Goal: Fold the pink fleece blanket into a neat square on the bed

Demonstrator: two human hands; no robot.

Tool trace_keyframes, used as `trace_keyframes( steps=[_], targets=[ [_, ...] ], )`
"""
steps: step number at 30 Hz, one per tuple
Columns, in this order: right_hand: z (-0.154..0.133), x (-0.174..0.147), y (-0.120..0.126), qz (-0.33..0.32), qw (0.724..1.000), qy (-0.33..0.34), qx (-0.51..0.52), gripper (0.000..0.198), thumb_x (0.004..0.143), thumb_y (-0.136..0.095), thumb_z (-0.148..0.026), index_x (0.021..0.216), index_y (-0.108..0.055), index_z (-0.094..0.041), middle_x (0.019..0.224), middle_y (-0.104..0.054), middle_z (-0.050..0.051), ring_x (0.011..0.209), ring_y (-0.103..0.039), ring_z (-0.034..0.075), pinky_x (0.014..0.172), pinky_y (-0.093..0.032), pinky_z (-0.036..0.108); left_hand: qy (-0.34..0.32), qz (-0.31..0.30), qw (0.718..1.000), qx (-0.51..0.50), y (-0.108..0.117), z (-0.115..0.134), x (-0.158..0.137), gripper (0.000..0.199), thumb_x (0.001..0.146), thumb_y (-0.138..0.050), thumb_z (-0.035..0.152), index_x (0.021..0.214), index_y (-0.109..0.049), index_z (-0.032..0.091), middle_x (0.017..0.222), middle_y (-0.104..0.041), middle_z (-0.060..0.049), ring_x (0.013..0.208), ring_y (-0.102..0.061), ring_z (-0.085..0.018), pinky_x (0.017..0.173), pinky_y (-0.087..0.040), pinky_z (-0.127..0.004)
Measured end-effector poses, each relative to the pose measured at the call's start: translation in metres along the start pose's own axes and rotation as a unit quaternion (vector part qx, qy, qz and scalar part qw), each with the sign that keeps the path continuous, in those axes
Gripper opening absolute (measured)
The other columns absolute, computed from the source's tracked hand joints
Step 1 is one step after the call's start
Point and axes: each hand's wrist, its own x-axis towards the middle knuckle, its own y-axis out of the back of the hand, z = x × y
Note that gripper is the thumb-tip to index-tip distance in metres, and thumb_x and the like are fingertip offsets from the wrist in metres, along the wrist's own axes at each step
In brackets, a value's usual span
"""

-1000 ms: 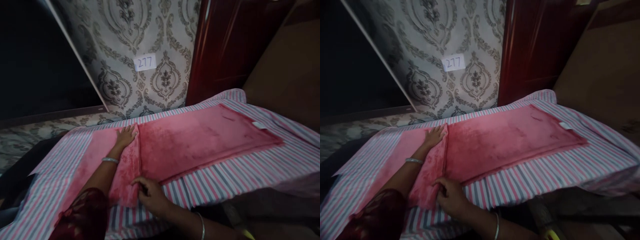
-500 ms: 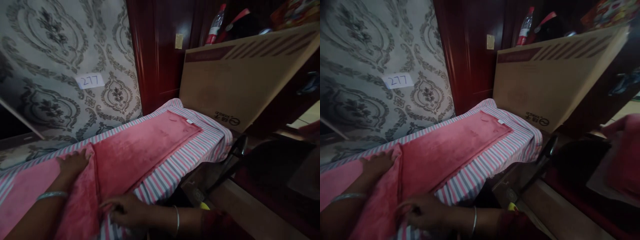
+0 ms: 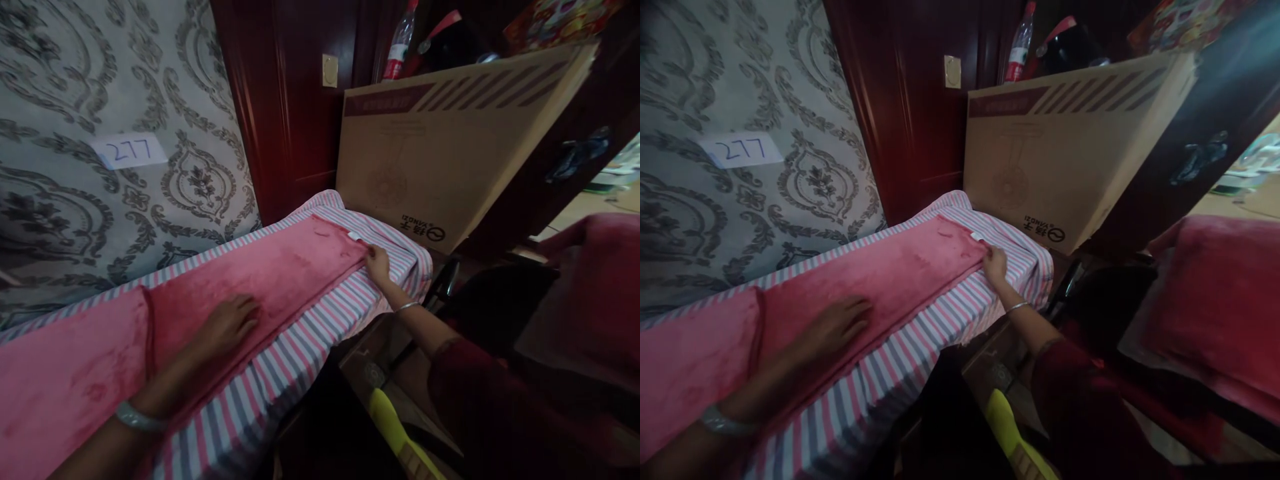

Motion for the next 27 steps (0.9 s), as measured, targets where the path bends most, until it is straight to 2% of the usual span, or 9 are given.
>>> trace_keyframes(
  steps=[3, 5, 9, 12, 16, 21, 27],
  targets=[
    [0.020, 0.027, 0.005, 0.005, 0.997, -0.028, -0.068, 0.054, 0.091, -0.040, -0.016, 0.140, -0.056, 0.000, 0.132, -0.063, 0.025, 0.125, -0.055, 0.032, 0.109, -0.037, 0.043, -0.050, -0.006, 0.999, -0.008, -0.008, 0.033, 0.008, 0.034, 0.096, -0.050, 0.046, 0.111, -0.070, 0.023, 0.115, -0.070, -0.011, 0.106, -0.064, -0.027, 0.095, -0.050, -0.041],
    [0.028, 0.040, 0.002, -0.006, 0.994, -0.040, -0.106, 0.053, 0.095, -0.040, -0.021, 0.143, -0.056, -0.003, 0.130, -0.064, 0.025, 0.124, -0.056, 0.033, 0.106, -0.038, 0.043, -0.049, -0.016, 0.999, 0.000, -0.015, 0.044, 0.012, 0.032, 0.096, -0.053, 0.047, 0.106, -0.068, 0.021, 0.108, -0.069, -0.010, 0.099, -0.064, -0.026, 0.088, -0.051, -0.040],
    [0.035, 0.059, -0.008, -0.041, 0.984, -0.048, -0.168, 0.042, 0.095, -0.053, -0.032, 0.125, -0.071, -0.008, 0.117, -0.069, 0.025, 0.118, -0.059, 0.035, 0.101, -0.039, 0.043, -0.019, -0.022, 0.999, 0.019, -0.027, 0.049, 0.018, 0.023, 0.098, -0.050, 0.036, 0.104, -0.065, 0.020, 0.104, -0.068, -0.011, 0.097, -0.063, -0.026, 0.084, -0.051, -0.039],
    [0.039, 0.067, -0.009, -0.052, 0.978, -0.047, -0.194, 0.034, 0.092, -0.059, -0.030, 0.115, -0.075, -0.011, 0.112, -0.071, 0.022, 0.113, -0.062, 0.032, 0.097, -0.041, 0.039, -0.024, -0.004, 1.000, 0.011, -0.031, 0.049, 0.018, 0.020, 0.098, -0.046, 0.027, 0.100, -0.065, 0.020, 0.100, -0.068, -0.011, 0.096, -0.064, -0.025, 0.084, -0.051, -0.039],
    [0.046, 0.069, -0.006, -0.035, 0.976, -0.041, -0.209, 0.038, 0.093, -0.053, -0.028, 0.121, -0.073, -0.012, 0.118, -0.070, 0.019, 0.112, -0.061, 0.029, 0.092, -0.041, 0.034, -0.020, 0.009, 1.000, 0.017, -0.033, 0.052, 0.014, 0.023, 0.098, -0.042, 0.022, 0.099, -0.066, 0.021, 0.098, -0.068, -0.010, 0.095, -0.064, -0.024, 0.086, -0.051, -0.040],
    [0.050, 0.061, -0.007, -0.019, 0.973, -0.041, -0.227, 0.042, 0.093, -0.051, -0.030, 0.123, -0.073, -0.010, 0.116, -0.070, 0.020, 0.111, -0.060, 0.031, 0.090, -0.041, 0.037, -0.023, -0.044, 0.998, 0.030, -0.033, 0.060, 0.013, 0.020, 0.097, -0.045, 0.021, 0.102, -0.064, 0.020, 0.105, -0.069, -0.012, 0.099, -0.064, -0.027, 0.085, -0.052, -0.041],
    [0.050, 0.056, -0.005, -0.006, 0.979, -0.048, -0.199, 0.042, 0.095, -0.053, -0.040, 0.122, -0.071, -0.014, 0.121, -0.070, 0.018, 0.119, -0.057, 0.034, 0.091, -0.042, 0.038, 0.016, -0.015, 0.999, 0.039, -0.022, 0.064, -0.002, 0.021, 0.097, -0.050, 0.032, 0.108, -0.064, 0.021, 0.105, -0.069, -0.013, 0.103, -0.063, -0.030, 0.089, -0.051, -0.044]
  ],
)
